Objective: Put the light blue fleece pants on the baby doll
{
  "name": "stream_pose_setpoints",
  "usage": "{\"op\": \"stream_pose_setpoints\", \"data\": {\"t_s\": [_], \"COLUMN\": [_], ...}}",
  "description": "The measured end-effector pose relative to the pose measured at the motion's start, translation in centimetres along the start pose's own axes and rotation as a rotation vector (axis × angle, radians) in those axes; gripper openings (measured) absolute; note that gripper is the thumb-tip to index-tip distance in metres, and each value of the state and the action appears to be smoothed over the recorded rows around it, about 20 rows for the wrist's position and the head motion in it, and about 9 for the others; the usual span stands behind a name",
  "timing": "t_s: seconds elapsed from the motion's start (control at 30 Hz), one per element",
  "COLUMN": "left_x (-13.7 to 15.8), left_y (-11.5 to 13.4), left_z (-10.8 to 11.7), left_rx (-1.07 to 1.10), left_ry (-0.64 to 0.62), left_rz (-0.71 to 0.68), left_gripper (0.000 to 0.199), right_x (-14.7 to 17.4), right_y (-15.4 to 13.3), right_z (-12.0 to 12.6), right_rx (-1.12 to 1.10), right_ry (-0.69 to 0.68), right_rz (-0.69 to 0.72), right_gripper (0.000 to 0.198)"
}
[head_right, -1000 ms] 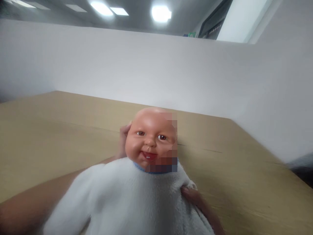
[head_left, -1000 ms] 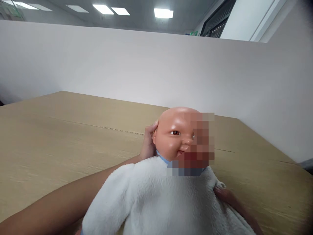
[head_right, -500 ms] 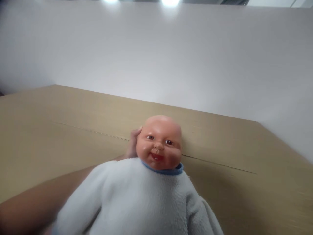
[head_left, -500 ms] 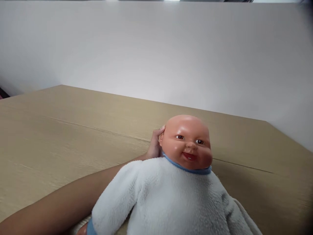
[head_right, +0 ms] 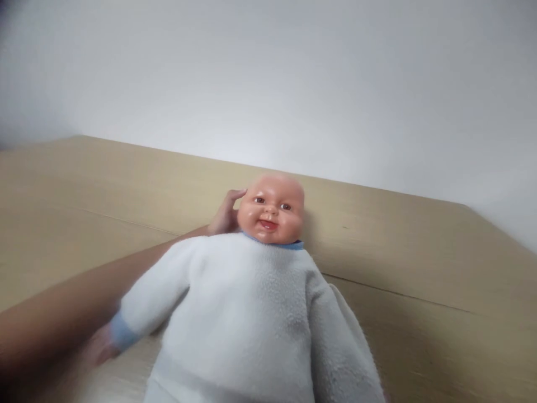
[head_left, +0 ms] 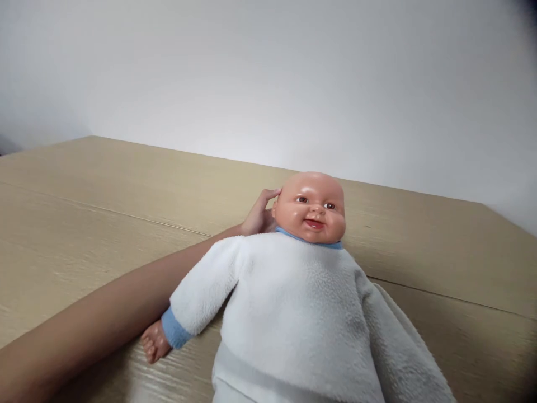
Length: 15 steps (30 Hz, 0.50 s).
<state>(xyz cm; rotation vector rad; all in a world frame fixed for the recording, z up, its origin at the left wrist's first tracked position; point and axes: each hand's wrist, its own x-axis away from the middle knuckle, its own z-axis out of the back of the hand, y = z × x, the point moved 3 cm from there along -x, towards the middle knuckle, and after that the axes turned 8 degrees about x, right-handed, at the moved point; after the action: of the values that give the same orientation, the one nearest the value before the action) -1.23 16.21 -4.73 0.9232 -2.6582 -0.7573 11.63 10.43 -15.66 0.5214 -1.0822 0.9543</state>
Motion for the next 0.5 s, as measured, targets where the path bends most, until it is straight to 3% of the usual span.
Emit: {"op": "stream_pose_setpoints", "data": {"t_s": [0.07, 0.1, 0.13, 0.2, 0.23, 0.27, 0.3, 0.37, 0.4, 0.43, 0.47, 0.5], "left_x": [0.0, 0.0, 0.0, -0.2, -0.3, -0.3, -0.3, -0.3, -0.3, -0.3, -0.2, -0.2], "left_y": [0.5, 0.6, 0.7, 0.7, 0.7, 0.6, 0.6, 0.4, 0.4, 0.3, 0.3, 0.3], "left_z": [0.1, 0.1, 0.0, -0.3, -0.4, -0.6, -0.8, -1.2, -1.4, -1.5, -1.6, -1.7], "left_rx": [-0.017, -0.021, -0.021, -0.020, -0.020, -0.023, -0.026, -0.036, -0.041, -0.048, -0.057, -0.069], "left_ry": [-0.016, -0.022, -0.027, -0.025, -0.016, -0.002, 0.012, 0.016, 0.006, -0.009, -0.024, -0.032], "left_rz": [0.063, 0.081, 0.088, 0.088, 0.084, 0.077, 0.066, 0.048, 0.042, 0.040, 0.038, 0.034], "left_gripper": [0.061, 0.061, 0.060, 0.057, 0.055, 0.054, 0.053, 0.052, 0.052, 0.052, 0.053, 0.053], "right_x": [4.9, 7.6, 9.9, 12.1, 12.8, 13.7, 13.9, 13.6, 13.7, 13.9, 14.3, 14.9], "right_y": [5.9, 8.4, 10.9, 13.3, 13.1, 12.5, 11.3, 9.4, 8.4, 7.9, 7.5, 7.4], "right_z": [-2.4, -3.1, -3.1, -4.1, -4.3, -4.7, -5.1, -5.7, -5.8, -6.2, -6.4, -6.3], "right_rx": [-0.053, -0.275, -0.703, -0.973, -1.100, -1.104, -1.096, -1.225, -1.124, -0.407, 0.470, 1.205], "right_ry": [-0.083, -0.073, 0.041, 0.101, 0.137, 0.135, 0.100, -0.271, -0.417, -0.979, -1.327, -1.418], "right_rz": [0.548, 0.897, 1.187, 1.461, 1.748, 2.247, 2.575, 3.455, 3.745, 4.132, 4.180, 4.013], "right_gripper": [0.070, 0.057, 0.048, 0.044, 0.042, 0.038, 0.038, 0.035, 0.023, 0.030, 0.040, 0.048]}}
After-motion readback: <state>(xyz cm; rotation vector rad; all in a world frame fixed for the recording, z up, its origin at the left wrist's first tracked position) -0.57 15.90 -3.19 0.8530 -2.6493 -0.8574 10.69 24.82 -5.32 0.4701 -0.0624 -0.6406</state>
